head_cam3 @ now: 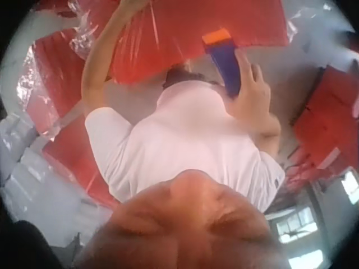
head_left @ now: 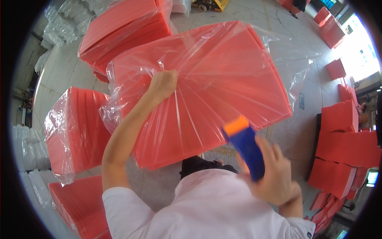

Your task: The person wraps stacks of red foam mats in clear plastic film using a handheld tape dispenser. They repeatedly pull the film over the foam stacks and secure it with tape, moving between multiple stacks in a warehouse environment.

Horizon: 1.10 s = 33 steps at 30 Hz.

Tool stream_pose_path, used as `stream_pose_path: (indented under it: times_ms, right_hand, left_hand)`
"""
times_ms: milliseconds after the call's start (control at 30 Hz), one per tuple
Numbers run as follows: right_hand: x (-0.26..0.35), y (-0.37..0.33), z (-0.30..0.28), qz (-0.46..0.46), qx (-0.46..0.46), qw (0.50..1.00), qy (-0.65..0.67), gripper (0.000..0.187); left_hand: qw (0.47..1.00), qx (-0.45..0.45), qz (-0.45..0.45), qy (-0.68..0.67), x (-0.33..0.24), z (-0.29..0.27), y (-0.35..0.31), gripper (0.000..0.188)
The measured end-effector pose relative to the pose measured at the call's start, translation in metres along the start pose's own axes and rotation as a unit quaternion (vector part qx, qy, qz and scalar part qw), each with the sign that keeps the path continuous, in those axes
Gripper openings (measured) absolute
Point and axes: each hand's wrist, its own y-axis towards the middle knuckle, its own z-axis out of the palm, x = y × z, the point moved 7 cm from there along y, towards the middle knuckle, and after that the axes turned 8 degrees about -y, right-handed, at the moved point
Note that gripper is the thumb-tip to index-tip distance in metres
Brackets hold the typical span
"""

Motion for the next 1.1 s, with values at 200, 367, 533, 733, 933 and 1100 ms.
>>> stream_pose_path:
  times_ms: [200, 367, 533, 733, 933, 1100]
  right_hand:
    - [-0.067, -0.091, 0.079, 0.1, 0.072, 0.99, 0.071, 0.065]
    - [-0.139, -0.05, 0.156, 0.138, 0.151, 0.975, 0.083, 0.04]
    - [-0.131, -0.053, 0.133, -0.043, 0.187, 0.97, 0.148, 0.047]
    - [-0.139, -0.002, 0.069, 0.032, 0.144, 0.765, 0.627, 0.049]
    - [-0.097, 0.102, 0.141, 0.063, 0.206, 0.624, 0.751, 0.049]
    - [0.006, 0.194, 0.177, 0.065, 0.302, 0.594, 0.743, 0.045]
  left_hand:
    - [0.995, 0.0, 0.016, 0.103, -0.012, 0.001, 0.006, 0.031]
    - [0.961, -0.089, 0.112, 0.235, -0.162, -0.018, -0.033, 0.064]
    - [0.96, 0.115, 0.16, 0.198, -0.215, 0.098, -0.112, 0.096]
    - [0.989, 0.009, 0.144, -0.042, -0.154, -0.009, -0.126, 0.061]
    - [0.895, -0.297, -0.317, 0.102, 0.186, -0.169, -0.216, 0.053]
    - [0.611, -0.217, -0.393, -0.652, 0.205, -0.047, -0.267, 0.069]
